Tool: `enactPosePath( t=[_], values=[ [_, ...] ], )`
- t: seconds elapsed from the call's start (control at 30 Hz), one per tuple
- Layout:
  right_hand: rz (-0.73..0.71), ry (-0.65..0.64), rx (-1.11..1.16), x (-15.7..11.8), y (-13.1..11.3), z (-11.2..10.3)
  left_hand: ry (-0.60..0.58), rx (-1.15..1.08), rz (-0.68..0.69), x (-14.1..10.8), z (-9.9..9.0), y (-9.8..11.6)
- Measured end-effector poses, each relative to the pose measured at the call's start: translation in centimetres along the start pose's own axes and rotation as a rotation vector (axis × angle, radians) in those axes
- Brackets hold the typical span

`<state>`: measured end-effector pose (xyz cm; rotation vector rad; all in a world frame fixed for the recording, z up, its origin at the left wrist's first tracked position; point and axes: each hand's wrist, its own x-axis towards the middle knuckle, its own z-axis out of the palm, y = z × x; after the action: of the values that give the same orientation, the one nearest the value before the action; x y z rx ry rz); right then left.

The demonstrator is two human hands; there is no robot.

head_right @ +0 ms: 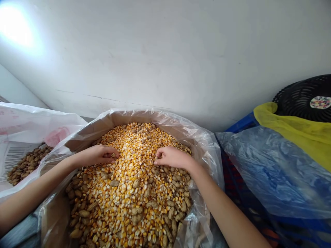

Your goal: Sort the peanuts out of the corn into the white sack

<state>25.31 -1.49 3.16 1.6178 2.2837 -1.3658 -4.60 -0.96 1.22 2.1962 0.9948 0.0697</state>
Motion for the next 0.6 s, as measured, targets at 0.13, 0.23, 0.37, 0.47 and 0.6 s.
enactPosePath(
  t=[0.13, 0.23, 0.37, 0.47, 0.6],
  values=[
    [-0.089, -0.036, 0.574, -0.8, -0.5, -0.9, 0.014, -0.161, -0.033, 0.0, -0.1, 0.2],
    [-0.168, -0.022, 0.969, -1.2, -1.1, -1.5, 0.083, -0.43, -0.078, -0.1, -0.3, 0.5],
    [-0.167, 0.01, 1.109, -1.1, -1.4, -1.7, 0.189, -1.048, -0.109, -0.4, -0.7, 0.7],
    [-0.151, 0.015, 0.992, -0.8, -1.0, -1.3, 0.217, -1.46, -0.081, -0.5, -1.2, 0.9],
    [-0.072, -0.034, 0.428, -0.7, -0.6, -0.4, 0.187, -1.663, -0.105, -0.6, -1.7, 1.0]
  ],
)
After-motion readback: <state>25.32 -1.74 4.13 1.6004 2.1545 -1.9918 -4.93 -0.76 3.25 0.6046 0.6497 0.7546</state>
